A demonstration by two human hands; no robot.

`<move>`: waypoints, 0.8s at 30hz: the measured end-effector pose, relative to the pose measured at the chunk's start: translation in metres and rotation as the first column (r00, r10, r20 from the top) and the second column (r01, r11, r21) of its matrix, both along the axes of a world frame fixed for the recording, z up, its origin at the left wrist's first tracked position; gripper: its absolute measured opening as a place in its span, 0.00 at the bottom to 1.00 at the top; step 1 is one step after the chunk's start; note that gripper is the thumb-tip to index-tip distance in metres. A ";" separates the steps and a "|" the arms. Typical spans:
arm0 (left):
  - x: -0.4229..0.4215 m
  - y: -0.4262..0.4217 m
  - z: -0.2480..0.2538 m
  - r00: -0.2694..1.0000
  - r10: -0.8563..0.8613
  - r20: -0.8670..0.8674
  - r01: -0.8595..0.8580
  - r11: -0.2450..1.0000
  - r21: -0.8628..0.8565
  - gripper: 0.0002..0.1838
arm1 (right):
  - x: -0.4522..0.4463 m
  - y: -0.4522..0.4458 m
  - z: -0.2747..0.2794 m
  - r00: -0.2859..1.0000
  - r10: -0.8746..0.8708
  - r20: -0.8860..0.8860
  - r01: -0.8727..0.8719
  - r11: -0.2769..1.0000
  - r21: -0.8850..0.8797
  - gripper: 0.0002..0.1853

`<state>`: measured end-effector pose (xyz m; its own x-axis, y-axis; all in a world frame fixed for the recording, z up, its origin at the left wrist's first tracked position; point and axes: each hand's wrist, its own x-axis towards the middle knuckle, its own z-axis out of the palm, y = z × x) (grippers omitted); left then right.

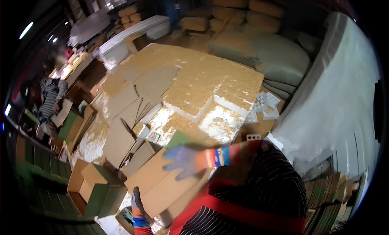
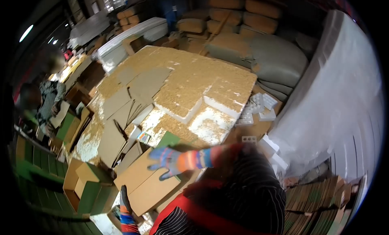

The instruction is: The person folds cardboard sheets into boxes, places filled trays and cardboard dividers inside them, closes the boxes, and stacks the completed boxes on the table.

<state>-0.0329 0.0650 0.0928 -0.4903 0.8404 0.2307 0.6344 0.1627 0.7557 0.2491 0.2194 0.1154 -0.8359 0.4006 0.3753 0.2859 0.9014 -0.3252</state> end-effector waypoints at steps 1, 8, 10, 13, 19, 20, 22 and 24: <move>-0.003 -0.001 0.008 0.996 -0.074 0.046 0.079 0.990 -0.117 0.35 | 0.006 -0.004 0.003 0.977 -0.208 0.049 0.212 0.972 -0.097 0.36; 0.013 -0.011 0.032 0.961 -0.229 0.157 0.233 0.972 -0.009 0.22 | 0.015 0.009 -0.030 0.880 -0.134 -0.455 -0.313 0.557 -0.769 0.44; -0.005 -0.028 -0.064 0.662 -0.282 -0.695 0.204 0.959 -0.195 0.17 | 0.024 0.008 -0.036 0.948 -0.126 -0.291 -0.090 0.773 -0.628 0.42; 0.009 -0.050 -0.115 0.882 -0.229 -0.413 0.214 0.973 -0.083 0.25 | 0.053 -0.002 -0.094 0.951 -0.309 0.006 0.273 0.832 -0.484 0.40; 0.015 0.031 0.006 0.947 -0.160 0.277 0.121 0.981 0.154 0.36 | 0.087 0.078 -0.105 0.983 -0.167 0.081 0.180 0.962 -0.207 0.38; 0.016 0.043 -0.007 0.931 -0.112 0.347 0.096 0.993 0.064 0.41 | 0.084 0.102 -0.091 0.918 -0.388 0.083 0.396 0.908 -0.134 0.36; 0.005 0.050 -0.036 0.918 -0.072 0.390 0.057 0.997 0.048 0.45 | 0.072 0.149 -0.066 0.695 -0.710 0.114 0.708 0.703 0.069 0.31; 0.005 0.049 -0.042 0.919 0.027 0.393 -0.010 0.999 -0.045 0.48 | 0.052 0.177 -0.102 0.571 -0.755 0.323 0.746 0.641 0.180 0.28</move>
<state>-0.0283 0.1139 0.0513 -0.5503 0.8348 -0.0190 0.2833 0.2080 0.9362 0.3016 0.3962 0.0133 -0.3073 0.9396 0.1507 0.9471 0.3174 -0.0480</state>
